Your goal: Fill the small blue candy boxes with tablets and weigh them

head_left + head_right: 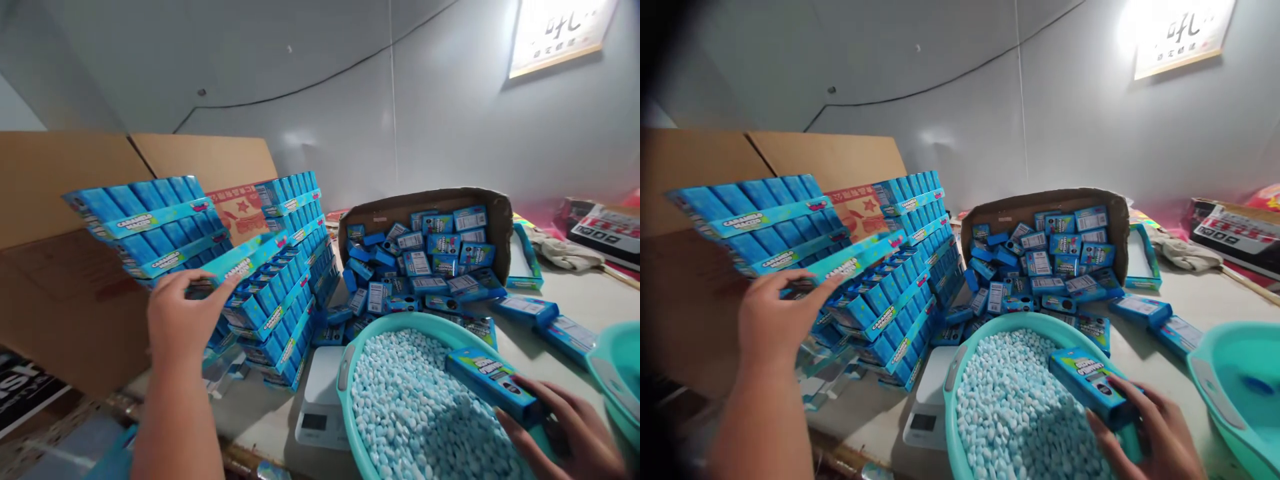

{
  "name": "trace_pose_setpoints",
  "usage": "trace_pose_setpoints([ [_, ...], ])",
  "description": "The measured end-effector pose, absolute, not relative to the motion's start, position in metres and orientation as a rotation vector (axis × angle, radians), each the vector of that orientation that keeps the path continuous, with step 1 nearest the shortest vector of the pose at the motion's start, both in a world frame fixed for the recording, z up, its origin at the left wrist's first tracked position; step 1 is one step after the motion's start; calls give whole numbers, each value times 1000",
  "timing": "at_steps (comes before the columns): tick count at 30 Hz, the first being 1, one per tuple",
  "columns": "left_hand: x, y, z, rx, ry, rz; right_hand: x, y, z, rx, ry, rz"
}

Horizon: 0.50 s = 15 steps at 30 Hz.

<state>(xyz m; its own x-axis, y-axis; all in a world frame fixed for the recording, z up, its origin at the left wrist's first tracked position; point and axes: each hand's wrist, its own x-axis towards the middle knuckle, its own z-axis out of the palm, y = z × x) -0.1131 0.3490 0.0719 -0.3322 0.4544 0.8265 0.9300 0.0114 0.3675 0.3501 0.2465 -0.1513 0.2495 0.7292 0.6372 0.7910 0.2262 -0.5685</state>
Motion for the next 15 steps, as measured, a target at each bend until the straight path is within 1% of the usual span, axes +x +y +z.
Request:
trace_pose_setpoints([
  [5, -123, 371, 53, -1584, -2025, -1146, 351, 245, -152, -1501, -1514, -116],
  [11, -130, 374, 52, -1678, -1972, -1055, 344, 245, -147, -1498, -1541, -155],
  [15, -126, 370, 53, -1703, -1921, -1045, 342, 246, -140, -1442, -1606, -256],
])
